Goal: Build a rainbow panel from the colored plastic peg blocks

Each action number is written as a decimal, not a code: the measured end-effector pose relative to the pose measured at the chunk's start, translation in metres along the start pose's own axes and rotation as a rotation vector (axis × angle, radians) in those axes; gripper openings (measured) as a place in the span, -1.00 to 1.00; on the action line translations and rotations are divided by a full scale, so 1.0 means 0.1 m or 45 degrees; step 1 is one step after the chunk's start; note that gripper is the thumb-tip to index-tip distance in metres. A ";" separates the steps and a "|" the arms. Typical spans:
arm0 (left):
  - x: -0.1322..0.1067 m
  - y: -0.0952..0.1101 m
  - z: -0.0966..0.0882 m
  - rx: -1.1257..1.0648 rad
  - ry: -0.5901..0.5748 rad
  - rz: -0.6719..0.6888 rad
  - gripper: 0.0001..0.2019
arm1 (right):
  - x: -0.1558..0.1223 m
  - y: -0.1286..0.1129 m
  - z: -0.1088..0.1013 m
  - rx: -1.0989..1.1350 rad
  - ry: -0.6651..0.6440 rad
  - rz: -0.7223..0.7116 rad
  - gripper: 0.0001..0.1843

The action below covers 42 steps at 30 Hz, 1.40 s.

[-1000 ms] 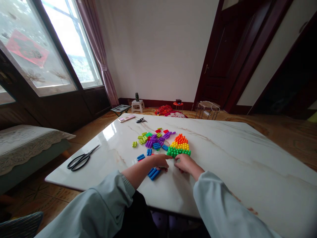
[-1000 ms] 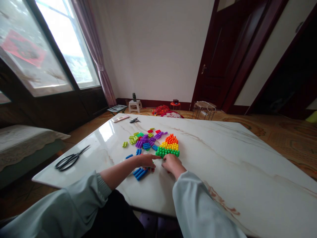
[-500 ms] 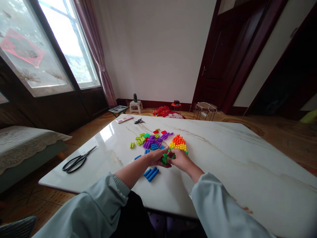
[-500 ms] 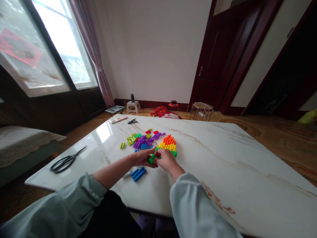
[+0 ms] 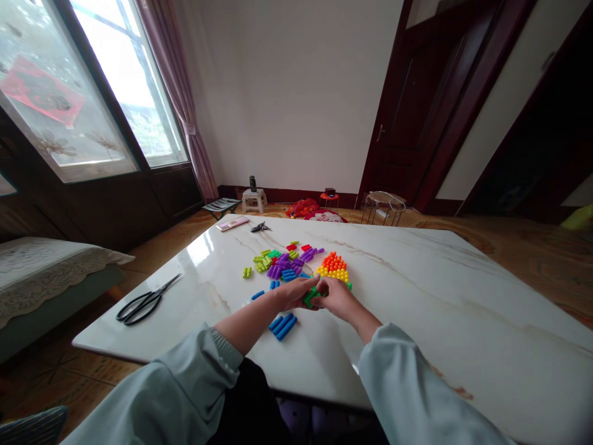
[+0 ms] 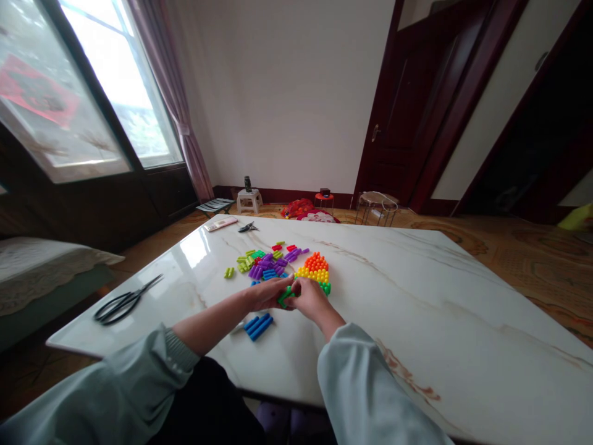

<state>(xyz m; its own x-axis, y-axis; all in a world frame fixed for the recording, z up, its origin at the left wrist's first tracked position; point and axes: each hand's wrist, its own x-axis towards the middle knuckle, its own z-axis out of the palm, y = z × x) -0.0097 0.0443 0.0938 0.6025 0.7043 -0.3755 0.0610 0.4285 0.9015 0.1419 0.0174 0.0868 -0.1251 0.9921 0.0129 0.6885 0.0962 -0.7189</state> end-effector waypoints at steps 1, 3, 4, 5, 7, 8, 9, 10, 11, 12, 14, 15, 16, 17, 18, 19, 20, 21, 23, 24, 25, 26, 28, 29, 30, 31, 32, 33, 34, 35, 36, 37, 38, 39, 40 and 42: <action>0.01 -0.02 -0.01 0.033 -0.012 -0.019 -0.41 | 0.00 0.03 -0.02 0.040 -0.014 0.012 -0.81; 0.02 -0.06 -0.05 0.138 -0.029 -0.098 -0.39 | -0.02 0.12 -0.11 0.037 -0.002 0.060 -0.84; 0.03 -0.08 -0.08 0.217 -0.032 -0.146 -0.40 | -0.03 0.18 -0.16 -0.023 0.025 0.093 -0.85; 0.04 -0.11 -0.11 0.309 -0.037 -0.190 -0.41 | -0.04 0.26 -0.22 -0.120 0.063 0.128 -0.86; 0.06 -0.17 -0.16 0.479 -0.088 -0.252 -0.46 | -0.06 0.41 -0.32 -0.351 0.120 0.211 -0.87; 0.07 -0.19 -0.19 0.534 -0.124 -0.269 -0.49 | -0.07 0.47 -0.35 -0.447 0.130 0.254 -0.86; 0.08 -0.21 -0.21 0.564 -0.151 -0.275 -0.50 | -0.07 0.53 -0.36 -0.518 0.132 0.295 -0.84; 0.09 -0.23 -0.22 0.572 -0.168 -0.274 -0.51 | -0.07 0.57 -0.36 -0.565 0.131 0.328 -0.82; 0.10 -0.24 -0.23 0.569 -0.174 -0.271 -0.52 | -0.06 0.59 -0.35 -0.595 0.127 0.351 -0.81; 0.10 -0.24 -0.23 0.564 -0.174 -0.267 -0.52 | -0.05 0.60 -0.33 -0.612 0.124 0.361 -0.81; 0.11 -0.24 -0.24 0.562 -0.172 -0.264 -0.53 | -0.03 0.58 -0.28 -0.623 0.117 0.354 -0.80; 0.11 -0.24 -0.24 0.560 -0.173 -0.263 -0.54 | -0.02 0.56 -0.26 -0.621 0.115 0.340 -0.80; 0.11 -0.24 -0.24 0.560 -0.172 -0.264 -0.55 | -0.01 0.53 -0.26 -0.616 0.115 0.326 -0.78; 0.11 -0.24 -0.25 0.561 -0.172 -0.265 -0.55 | -0.01 0.50 -0.26 -0.612 0.118 0.321 -0.77; 0.11 -0.24 -0.25 0.560 -0.173 -0.267 -0.55 | -0.01 0.47 -0.28 -0.612 0.121 0.328 -0.77; 0.11 -0.24 -0.26 0.558 -0.174 -0.270 -0.55 | -0.02 0.43 -0.31 -0.619 0.121 0.348 -0.78; 0.11 -0.24 -0.27 0.556 -0.176 -0.272 -0.55 | -0.04 0.40 -0.34 -0.631 0.114 0.378 -0.81; 0.11 -0.25 -0.27 0.555 -0.177 -0.273 -0.55 | -0.06 0.36 -0.38 -0.645 0.100 0.413 -0.85; 0.11 -0.24 -0.26 0.561 -0.176 -0.267 -0.57 | -0.09 0.30 -0.44 -0.671 0.045 0.478 -0.91; 0.10 -0.24 -0.26 0.567 -0.173 -0.263 -0.60 | -0.11 0.28 -0.46 -0.679 0.006 0.495 -0.92; 0.09 -0.23 -0.24 0.573 -0.170 -0.258 -0.62 | -0.12 0.25 -0.46 -0.685 -0.034 0.502 -0.92; 0.09 -0.22 -0.23 0.583 -0.166 -0.253 -0.65 | -0.13 0.24 -0.46 -0.689 -0.074 0.504 -0.91; 0.07 -0.19 -0.20 0.620 -0.150 -0.260 -0.72 | -0.13 0.23 -0.43 -0.703 -0.145 0.504 -0.89; 0.06 -0.18 -0.19 0.652 -0.125 -0.275 -0.75 | -0.12 0.23 -0.41 -0.714 -0.169 0.509 -0.88; 0.06 -0.17 -0.19 0.686 -0.077 -0.294 -0.77 | -0.11 0.24 -0.40 -0.726 -0.182 0.516 -0.86; 0.07 -0.15 -0.19 0.719 0.008 -0.310 -0.78 | -0.10 0.25 -0.38 -0.736 -0.182 0.526 -0.84; 0.08 -0.14 -0.20 0.747 0.118 -0.316 -0.78 | -0.09 0.26 -0.37 -0.744 -0.166 0.535 -0.82; 0.10 -0.14 -0.22 0.765 0.234 -0.308 -0.79 | -0.08 0.26 -0.37 -0.751 -0.136 0.546 -0.80; 0.12 -0.14 -0.23 0.773 0.338 -0.290 -0.81 | -0.07 0.27 -0.37 -0.753 -0.101 0.558 -0.79; 0.14 -0.14 -0.25 0.774 0.416 -0.269 -0.85 | -0.07 0.26 -0.37 -0.752 -0.070 0.569 -0.78; 0.17 -0.14 -0.27 0.764 0.463 -0.244 -0.87 | -0.06 0.26 -0.37 -0.748 -0.049 0.575 -0.78; 0.19 -0.15 -0.28 0.742 0.480 -0.221 -0.86 | -0.06 0.25 -0.37 -0.743 -0.042 0.573 -0.78; 0.20 -0.16 -0.29 0.709 0.479 -0.199 -0.79 | -0.06 0.24 -0.36 -0.739 -0.044 0.562 -0.80; 0.21 -0.17 -0.29 0.678 0.475 -0.176 -0.70 | -0.06 0.22 -0.35 -0.736 -0.051 0.548 -0.82; 0.21 -0.17 -0.28 0.654 0.466 -0.152 -0.62 | -0.06 0.21 -0.34 -0.739 -0.056 0.532 -0.84; 0.21 -0.18 -0.26 0.648 0.433 -0.118 -0.53 | -0.05 0.19 -0.30 -0.758 -0.054 0.502 -0.85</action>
<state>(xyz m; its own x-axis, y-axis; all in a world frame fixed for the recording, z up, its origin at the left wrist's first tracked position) -0.0187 0.0659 0.0639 0.2939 0.8542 -0.4289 0.5235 0.2316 0.8200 0.1772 0.0167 0.0942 0.1942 0.9593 -0.2051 0.9597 -0.2291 -0.1629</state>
